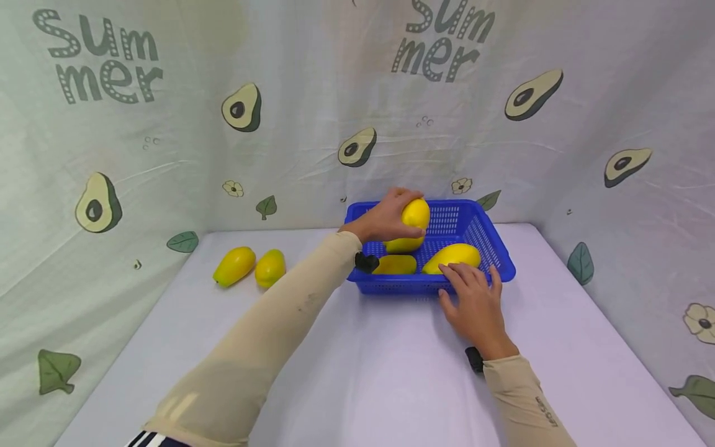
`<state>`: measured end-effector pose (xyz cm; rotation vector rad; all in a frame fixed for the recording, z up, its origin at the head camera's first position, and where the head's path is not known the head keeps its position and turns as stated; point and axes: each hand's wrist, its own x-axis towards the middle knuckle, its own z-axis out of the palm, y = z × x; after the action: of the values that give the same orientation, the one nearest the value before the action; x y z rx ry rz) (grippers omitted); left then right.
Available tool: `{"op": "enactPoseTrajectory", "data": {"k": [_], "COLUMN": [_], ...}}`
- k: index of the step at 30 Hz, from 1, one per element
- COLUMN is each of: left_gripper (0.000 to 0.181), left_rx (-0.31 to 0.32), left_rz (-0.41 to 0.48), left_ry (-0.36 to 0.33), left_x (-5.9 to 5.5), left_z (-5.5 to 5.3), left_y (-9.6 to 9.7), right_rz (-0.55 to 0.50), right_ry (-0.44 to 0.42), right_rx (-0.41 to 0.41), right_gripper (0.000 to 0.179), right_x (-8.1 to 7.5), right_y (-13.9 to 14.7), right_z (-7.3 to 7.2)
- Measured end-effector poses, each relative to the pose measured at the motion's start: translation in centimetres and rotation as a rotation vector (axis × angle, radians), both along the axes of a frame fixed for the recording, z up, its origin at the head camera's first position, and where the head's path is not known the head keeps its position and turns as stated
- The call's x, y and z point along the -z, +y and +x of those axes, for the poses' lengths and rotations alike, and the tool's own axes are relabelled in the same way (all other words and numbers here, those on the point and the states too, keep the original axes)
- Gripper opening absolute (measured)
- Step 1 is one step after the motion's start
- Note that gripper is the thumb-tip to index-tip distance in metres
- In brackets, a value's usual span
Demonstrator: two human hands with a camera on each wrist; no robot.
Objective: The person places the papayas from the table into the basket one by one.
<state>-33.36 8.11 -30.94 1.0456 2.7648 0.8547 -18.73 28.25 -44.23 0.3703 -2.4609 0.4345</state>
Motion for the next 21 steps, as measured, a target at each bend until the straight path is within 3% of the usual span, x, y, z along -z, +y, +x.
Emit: {"op": "enactPoseTrajectory", "data": {"k": [13, 21], "left_gripper": [0.084, 0.085], "left_rx": [0.063, 0.066], "left_rz": [-0.066, -0.120], "left_ry": [0.087, 0.114], "left_x": [0.1, 0.0], "left_z": [-0.4, -0.3], "left_y": [0.6, 1.2], "right_rz": [-0.007, -0.003], "right_ry": [0.002, 0.011], "right_rx": [-0.002, -0.003], "right_gripper": [0.053, 0.052], "right_x": [0.1, 0.0], "right_y": [0.0, -0.1], "right_z": [-0.1, -0.1]}}
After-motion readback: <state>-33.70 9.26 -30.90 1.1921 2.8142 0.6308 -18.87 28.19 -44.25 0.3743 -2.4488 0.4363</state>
